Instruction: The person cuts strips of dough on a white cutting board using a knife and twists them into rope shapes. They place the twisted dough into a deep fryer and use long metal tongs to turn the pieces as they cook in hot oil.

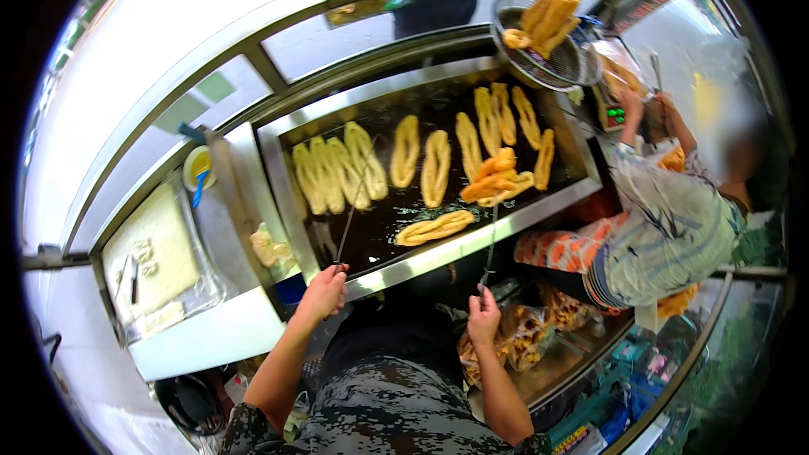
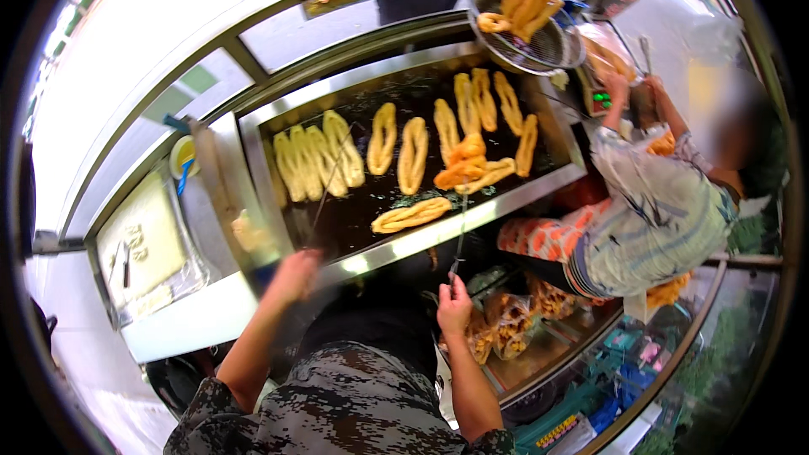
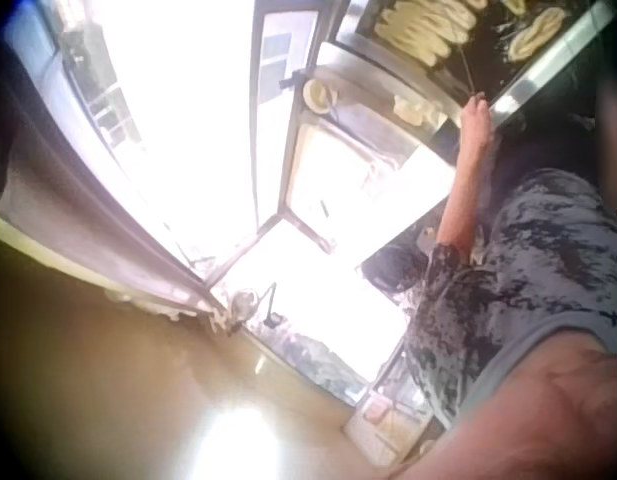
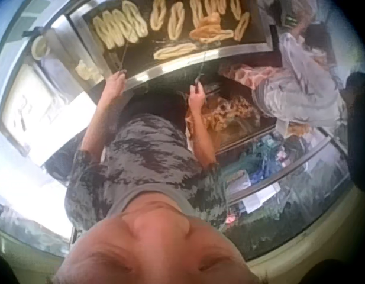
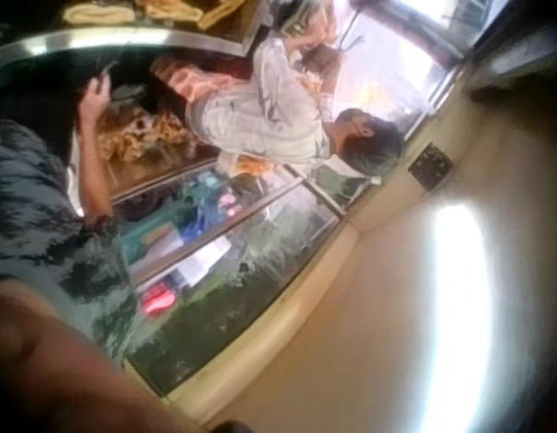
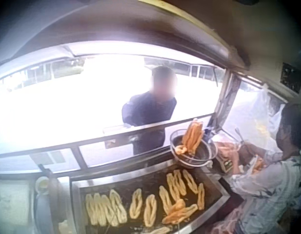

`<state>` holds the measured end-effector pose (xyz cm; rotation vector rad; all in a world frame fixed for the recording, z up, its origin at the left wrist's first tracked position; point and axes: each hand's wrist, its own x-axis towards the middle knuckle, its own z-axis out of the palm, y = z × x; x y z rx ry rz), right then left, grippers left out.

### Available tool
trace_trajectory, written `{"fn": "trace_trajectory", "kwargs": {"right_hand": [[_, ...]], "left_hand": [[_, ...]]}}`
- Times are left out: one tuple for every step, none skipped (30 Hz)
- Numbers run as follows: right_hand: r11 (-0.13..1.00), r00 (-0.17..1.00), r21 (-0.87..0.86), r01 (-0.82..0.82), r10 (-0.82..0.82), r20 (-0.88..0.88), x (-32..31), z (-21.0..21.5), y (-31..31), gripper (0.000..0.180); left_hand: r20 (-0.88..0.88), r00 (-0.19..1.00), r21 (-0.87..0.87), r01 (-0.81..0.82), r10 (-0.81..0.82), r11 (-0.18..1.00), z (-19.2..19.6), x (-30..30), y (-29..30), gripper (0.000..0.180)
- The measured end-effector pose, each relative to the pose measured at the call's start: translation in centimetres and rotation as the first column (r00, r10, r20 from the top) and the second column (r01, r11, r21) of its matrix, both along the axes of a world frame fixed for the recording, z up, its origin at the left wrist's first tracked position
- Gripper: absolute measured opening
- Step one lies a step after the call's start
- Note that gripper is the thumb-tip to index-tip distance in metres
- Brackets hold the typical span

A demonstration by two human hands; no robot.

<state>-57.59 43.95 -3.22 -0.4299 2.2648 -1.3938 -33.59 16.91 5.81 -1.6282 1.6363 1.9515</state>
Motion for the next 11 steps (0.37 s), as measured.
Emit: {"fn": "trace_trajectory", "kwargs": {"right_hand": [[0.999, 0.997, -0.038, 0.008, -0.005, 0.079, 0.1, -0.3, 0.3, 0.035], [0.997, 0.989, -0.071, 0.022, -0.011, 0.149, 0.0, -0.5, 0.5, 0.036], [0.991, 0.993, -0.123, 0.042, -0.028, 0.114, 0.2, -1.0, 0.2, 0.036], [0.993, 0.995, -0.11, 0.029, -0.018, 0.1, 0.1, -1.1, 0.1, 0.036], [0.995, 0.996, -0.097, 0.019, -0.01, 0.086, 0.0, -1.1, 0.1, 0.035], [0.996, 0.997, -0.084, 0.011, -0.004, 0.072, 0.1, -1.2, 0.0, 0.035], [0.996, 0.996, -0.088, 0.009, -0.001, 0.091, 0.1, -1.1, -0.2, 0.035], [0.996, 0.994, -0.089, 0.011, -0.002, 0.107, 0.0, -1.0, -0.2, 0.035], [0.996, 0.992, -0.09, 0.015, -0.004, 0.123, 0.0, -1.0, -0.3, 0.035], [0.996, 0.995, -0.087, -0.001, 0.01, 0.102, -0.2, -1.1, -0.3, 0.035], [0.996, 0.996, -0.083, -0.019, 0.026, 0.082, -0.2, -1.2, -0.3, 0.036]], "left_hand": [[0.028, 1.0, -0.011, -0.014, 0.014, 1.0, 0.2, 0.5, 0.2, 0.036], [0.047, 0.999, -0.019, -0.024, 0.025, 1.0, 0.4, 1.0, 0.6, 0.035], [0.052, 0.998, -0.083, -0.035, 0.039, 0.996, 0.5, 1.7, 1.1, 0.034], [0.098, 0.995, -0.128, 0.012, 0.001, 0.992, 0.8, 2.0, 1.3, 0.034], [0.147, 0.988, -0.169, 0.062, -0.037, 0.984, 1.2, 2.3, 1.4, 0.034], [0.197, 0.978, -0.206, 0.116, -0.075, 0.972, 1.4, 2.6, 1.5, 0.034], [0.189, 0.98, -0.313, 0.125, -0.067, 0.941, -0.3, 3.9, 2.2, 0.035], [0.232, 0.966, -0.355, 0.191, -0.112, 0.915, -1.0, 4.3, 2.5, 0.036], [0.276, 0.949, -0.392, 0.258, -0.155, 0.883, -1.7, 4.7, 2.8, 0.037], [0.321, 0.927, -0.426, 0.325, -0.195, 0.844, -2.5, 5.0, 3.0, 0.037], [0.372, 0.899, -0.45, 0.393, -0.232, 0.802, -4.4, 5.8, 3.3, 0.038]]}}
